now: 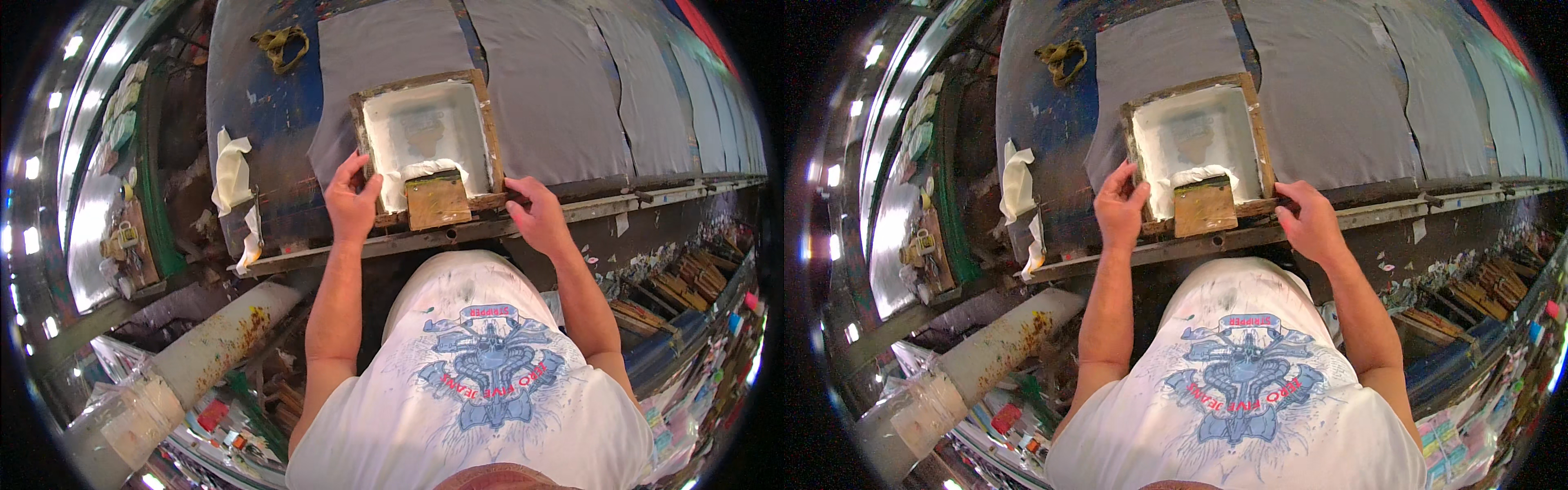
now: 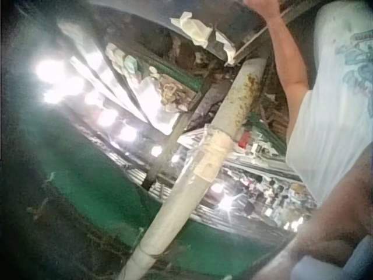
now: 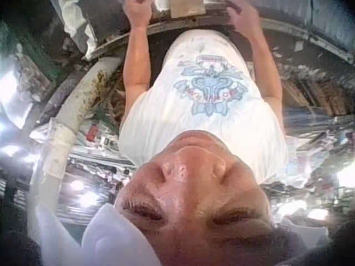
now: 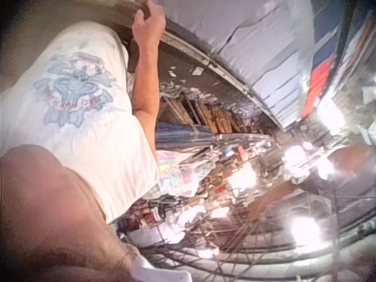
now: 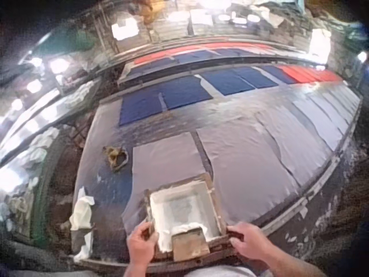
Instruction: The person uses a squeegee to spread white ink across a screen-printing frame and repeatedly presses it onto gray t-shirts laid out on a table. The person repositions the frame and repeats the pressing action on multiple shirts.
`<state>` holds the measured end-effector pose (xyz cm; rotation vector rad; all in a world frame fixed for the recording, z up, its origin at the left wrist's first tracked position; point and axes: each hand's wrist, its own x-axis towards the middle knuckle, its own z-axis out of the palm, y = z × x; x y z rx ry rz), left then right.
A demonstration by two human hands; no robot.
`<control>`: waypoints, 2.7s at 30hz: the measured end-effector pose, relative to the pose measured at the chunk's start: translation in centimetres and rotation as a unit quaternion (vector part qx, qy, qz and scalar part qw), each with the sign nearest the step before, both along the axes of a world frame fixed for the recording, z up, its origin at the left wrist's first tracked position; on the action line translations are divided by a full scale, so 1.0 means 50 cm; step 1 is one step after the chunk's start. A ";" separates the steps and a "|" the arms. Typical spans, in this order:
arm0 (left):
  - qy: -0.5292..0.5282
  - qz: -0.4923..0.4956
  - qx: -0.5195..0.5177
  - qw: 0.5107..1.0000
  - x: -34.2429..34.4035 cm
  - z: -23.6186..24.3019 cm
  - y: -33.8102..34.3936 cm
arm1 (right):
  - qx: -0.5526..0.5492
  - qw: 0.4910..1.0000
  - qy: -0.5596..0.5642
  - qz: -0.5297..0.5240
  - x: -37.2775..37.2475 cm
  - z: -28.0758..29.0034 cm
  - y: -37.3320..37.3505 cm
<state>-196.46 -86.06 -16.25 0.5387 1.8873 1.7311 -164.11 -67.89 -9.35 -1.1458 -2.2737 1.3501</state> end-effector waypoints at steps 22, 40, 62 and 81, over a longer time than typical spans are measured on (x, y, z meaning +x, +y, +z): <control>0.274 -0.001 -0.065 0.959 0.030 0.005 0.006 | -0.068 0.994 0.060 -0.068 0.000 -0.011 -0.038; 0.003 -0.011 0.076 0.997 0.019 -0.033 -0.002 | 0.036 0.995 0.078 -0.044 0.005 -0.002 -0.076; 0.073 -0.011 -0.013 0.997 0.042 -0.004 0.002 | 0.258 0.951 0.079 0.152 -0.024 0.074 -0.073; 0.446 -0.235 -0.300 0.810 -0.109 0.181 0.058 | 0.273 0.899 -0.026 0.341 -0.174 0.099 -0.051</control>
